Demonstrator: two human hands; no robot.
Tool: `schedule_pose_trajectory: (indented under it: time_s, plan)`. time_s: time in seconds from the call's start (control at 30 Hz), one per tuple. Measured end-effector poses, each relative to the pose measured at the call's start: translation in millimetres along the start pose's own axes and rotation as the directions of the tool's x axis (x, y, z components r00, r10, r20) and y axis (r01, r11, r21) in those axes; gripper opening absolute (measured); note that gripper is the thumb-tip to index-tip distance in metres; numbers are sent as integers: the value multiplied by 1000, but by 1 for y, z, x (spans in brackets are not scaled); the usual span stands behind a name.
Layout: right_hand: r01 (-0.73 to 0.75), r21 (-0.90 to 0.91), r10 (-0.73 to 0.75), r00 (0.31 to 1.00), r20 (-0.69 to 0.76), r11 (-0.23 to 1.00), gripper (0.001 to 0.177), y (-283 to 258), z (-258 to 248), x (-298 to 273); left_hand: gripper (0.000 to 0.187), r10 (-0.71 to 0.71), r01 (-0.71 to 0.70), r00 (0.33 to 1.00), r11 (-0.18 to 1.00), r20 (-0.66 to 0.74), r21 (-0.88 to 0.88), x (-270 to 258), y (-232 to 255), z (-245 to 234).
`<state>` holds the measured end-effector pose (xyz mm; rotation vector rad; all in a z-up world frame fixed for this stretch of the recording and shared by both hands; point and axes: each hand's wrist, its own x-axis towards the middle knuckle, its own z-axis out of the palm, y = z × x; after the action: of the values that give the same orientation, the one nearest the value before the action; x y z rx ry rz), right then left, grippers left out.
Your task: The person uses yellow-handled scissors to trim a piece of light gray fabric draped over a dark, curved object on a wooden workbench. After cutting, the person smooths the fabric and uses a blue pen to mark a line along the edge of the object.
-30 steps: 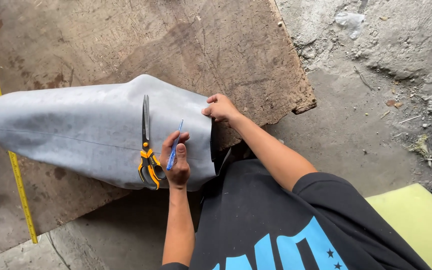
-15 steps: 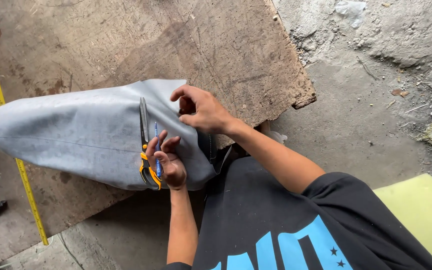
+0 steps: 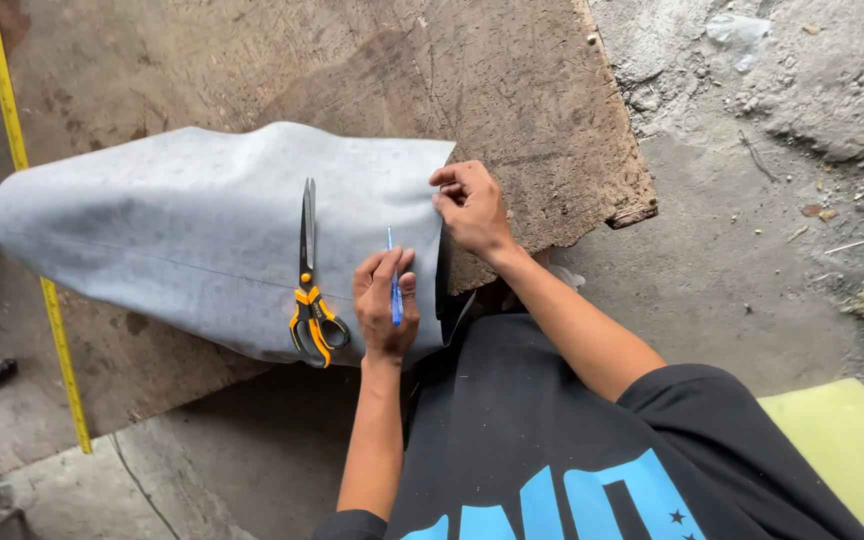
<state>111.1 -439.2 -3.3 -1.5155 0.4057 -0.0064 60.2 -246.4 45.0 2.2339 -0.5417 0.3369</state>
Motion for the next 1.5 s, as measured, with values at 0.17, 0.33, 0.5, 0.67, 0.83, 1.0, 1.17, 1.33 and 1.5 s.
schedule_pose_trajectory:
  time_s: [0.17, 0.33, 0.5, 0.67, 0.83, 1.0, 1.17, 1.33, 1.5]
  plan:
    - [-91, 0, 90, 995, -35, 996, 45, 7, -2, -27, 40, -21, 21, 1000, 1000, 6, 19, 9, 10, -4]
    - [-382, 1, 379, 917, 125, 924, 83, 16, 10, -52, 43, -34, 33, 999, 999, 36, 39, 13, 13, -8]
    - [-551, -133, 565, 819, 104, 824, 78, 28, 17, -41, 48, -37, 37, 997, 999, 63, -1, 13, 12, -13]
    - [-583, 4, 582, 812, 46, 813, 65, 29, 27, -43, 46, -93, 96, 995, 992, 44, -81, 21, 23, -18]
    - [-604, 114, 605, 796, 31, 789, 54, 38, 30, -35, 26, -326, 325, 945, 930, 24, -171, 23, 20, -22]
    - [-591, 225, 586, 805, 97, 775, 35, 28, 26, -29, 14, -347, 330, 934, 930, -87, -163, 38, 5, -12]
    - [-599, 205, 589, 800, 110, 774, 34, 48, 25, -27, 14, -308, 299, 949, 947, -67, -117, 51, 5, -4]
    - [-614, 214, 601, 789, 128, 760, 34, 54, 22, -28, 13, -271, 271, 963, 960, 1, -73, 58, 2, 2]
    - [-596, 220, 580, 803, 141, 772, 35, 63, 17, -26, 16, -253, 256, 962, 966, 100, -22, 68, 4, 3]
